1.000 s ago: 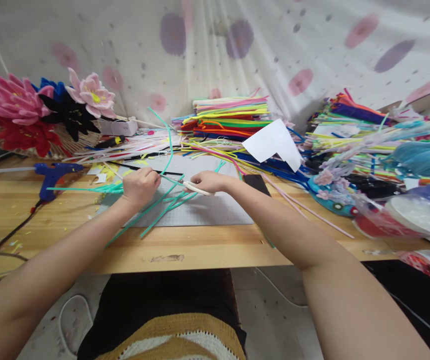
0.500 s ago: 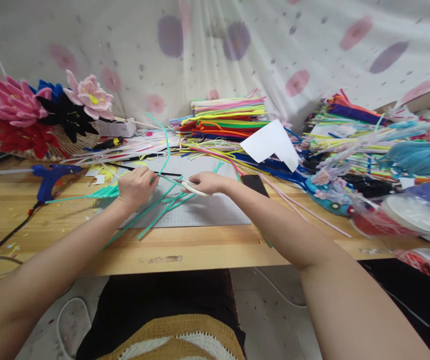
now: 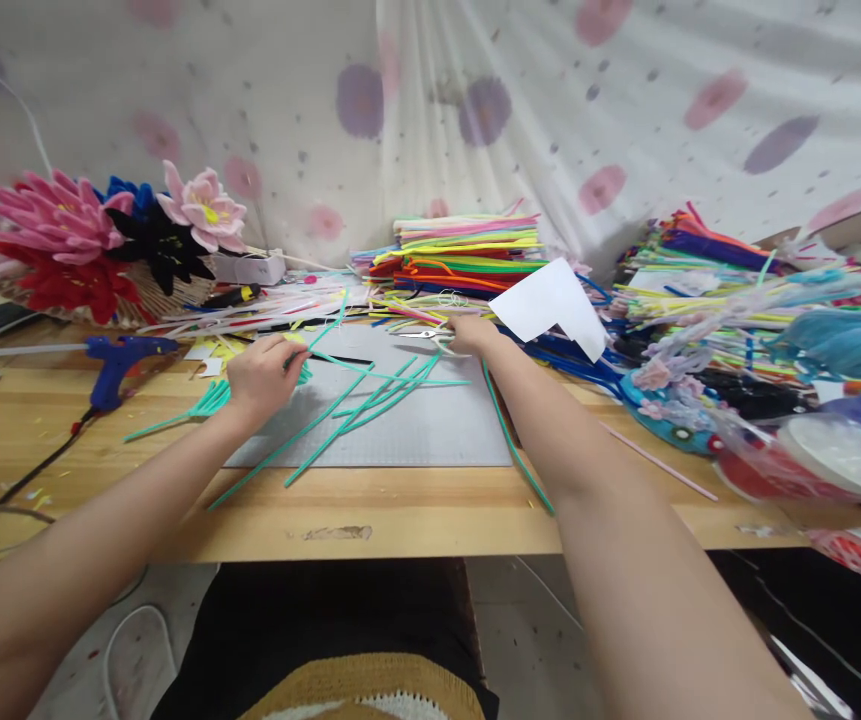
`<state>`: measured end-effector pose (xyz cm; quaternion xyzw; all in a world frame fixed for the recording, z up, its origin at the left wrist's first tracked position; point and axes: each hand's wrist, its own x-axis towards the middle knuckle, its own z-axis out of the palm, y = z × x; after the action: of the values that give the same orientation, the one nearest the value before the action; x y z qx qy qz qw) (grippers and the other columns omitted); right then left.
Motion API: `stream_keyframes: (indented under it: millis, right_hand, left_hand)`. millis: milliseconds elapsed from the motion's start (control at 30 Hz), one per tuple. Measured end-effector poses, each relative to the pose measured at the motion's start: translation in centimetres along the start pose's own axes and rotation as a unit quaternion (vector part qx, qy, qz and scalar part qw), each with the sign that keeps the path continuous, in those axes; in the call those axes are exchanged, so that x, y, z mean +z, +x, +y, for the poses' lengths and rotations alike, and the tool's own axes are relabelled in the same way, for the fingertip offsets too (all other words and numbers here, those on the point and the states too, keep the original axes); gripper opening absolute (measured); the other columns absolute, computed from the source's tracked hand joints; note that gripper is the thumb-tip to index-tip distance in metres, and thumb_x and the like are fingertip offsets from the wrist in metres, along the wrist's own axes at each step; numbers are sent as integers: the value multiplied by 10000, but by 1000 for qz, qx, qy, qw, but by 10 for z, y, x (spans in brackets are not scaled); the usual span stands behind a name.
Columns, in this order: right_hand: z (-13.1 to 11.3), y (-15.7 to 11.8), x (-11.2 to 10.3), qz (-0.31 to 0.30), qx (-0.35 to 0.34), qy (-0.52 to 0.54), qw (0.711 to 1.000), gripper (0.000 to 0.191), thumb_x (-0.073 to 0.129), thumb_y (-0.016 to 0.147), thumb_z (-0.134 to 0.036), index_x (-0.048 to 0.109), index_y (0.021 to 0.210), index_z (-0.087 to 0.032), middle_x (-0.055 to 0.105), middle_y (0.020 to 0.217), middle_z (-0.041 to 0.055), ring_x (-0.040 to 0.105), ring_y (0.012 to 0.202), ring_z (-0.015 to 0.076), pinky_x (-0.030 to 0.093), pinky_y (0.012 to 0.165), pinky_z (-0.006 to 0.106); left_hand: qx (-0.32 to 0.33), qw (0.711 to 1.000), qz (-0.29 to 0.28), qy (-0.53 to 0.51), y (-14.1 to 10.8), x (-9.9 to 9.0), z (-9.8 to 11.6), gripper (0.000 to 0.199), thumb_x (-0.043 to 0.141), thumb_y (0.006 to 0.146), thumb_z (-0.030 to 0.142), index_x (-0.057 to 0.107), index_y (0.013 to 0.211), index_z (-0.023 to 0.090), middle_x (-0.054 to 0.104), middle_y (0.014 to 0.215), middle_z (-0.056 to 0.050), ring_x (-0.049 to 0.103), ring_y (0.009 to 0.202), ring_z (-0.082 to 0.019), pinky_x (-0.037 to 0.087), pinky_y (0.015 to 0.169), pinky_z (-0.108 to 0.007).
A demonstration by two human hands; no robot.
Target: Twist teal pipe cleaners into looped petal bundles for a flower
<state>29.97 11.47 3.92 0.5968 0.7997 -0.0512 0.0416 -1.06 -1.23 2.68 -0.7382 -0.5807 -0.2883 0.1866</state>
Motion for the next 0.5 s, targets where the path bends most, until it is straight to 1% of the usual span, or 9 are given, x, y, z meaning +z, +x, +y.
stream_keyframes:
  millis: [67,133,233,300,333,367,400,433,500]
  right_hand:
    - [3,7,6,7,12,0,1000,383,572,704,-207,591,1085,-165,608,1092,145,551,968,276,403,739,332]
    - [4,12,13,12,26,3,1000,379,572,704,-177,597,1081,-158,616,1082,144,559,971,267,413,764,335]
    - [2,15,19,20,43,9,999,364,563,736,-219,595,1091,-145,611,1094,156,558,987,268,425,795,352]
    - [-7,13,16,48,35,30,998,371,570,745,-259,591,1096,-140,585,1146,156,530,1045,273,417,845,367]
    - [-15,10,13,64,19,55,996,378,582,740,-271,591,1094,-138,577,1162,152,517,1068,270,409,870,369]
    - [-24,6,9,74,-10,99,992,389,596,732,-296,593,1088,-140,586,1149,140,530,1050,257,412,875,366]
    - [-36,0,4,69,-45,162,983,392,593,739,-336,595,1079,-143,612,1101,124,558,999,228,424,866,349]
    - [-50,-6,0,38,-101,229,967,400,581,750,-363,586,1092,-154,625,1076,107,573,968,196,433,856,322]
    - [-78,-19,-5,-56,-230,320,918,443,584,743,-410,567,1125,-186,626,1092,76,578,958,160,440,839,285]
  left_hand:
    - [-6,1000,5,-15,0,0,-3,211,476,831,299,648,781,189,650,797,-56,587,795,-196,364,625,-292]
    - [-13,999,9,-31,0,0,-6,191,494,820,294,642,767,187,644,789,-55,585,794,-195,369,631,-292]
    - [-21,998,12,-59,0,-2,-9,153,525,798,295,628,765,188,624,765,-45,576,756,-181,370,619,-285]
    - [-28,996,13,-81,0,-4,-8,133,548,780,302,620,777,190,600,728,-29,563,708,-164,368,601,-274]
    - [-30,995,11,-93,0,-5,-7,129,559,772,307,615,783,191,588,713,-20,554,686,-154,368,594,-267]
    - [-32,994,10,-109,0,-6,-6,127,566,766,310,610,787,192,580,707,-12,547,670,-145,372,592,-261]
    - [-32,991,8,-127,1,-6,-4,126,570,762,310,604,789,192,577,716,-8,543,666,-137,381,596,-254]
    - [-34,988,8,-149,1,-7,-2,125,570,761,310,597,787,191,581,737,-7,544,671,-131,392,602,-247]
    - [-34,980,16,-193,1,-9,3,117,565,763,302,581,777,188,594,795,-12,554,707,-126,418,626,-239]
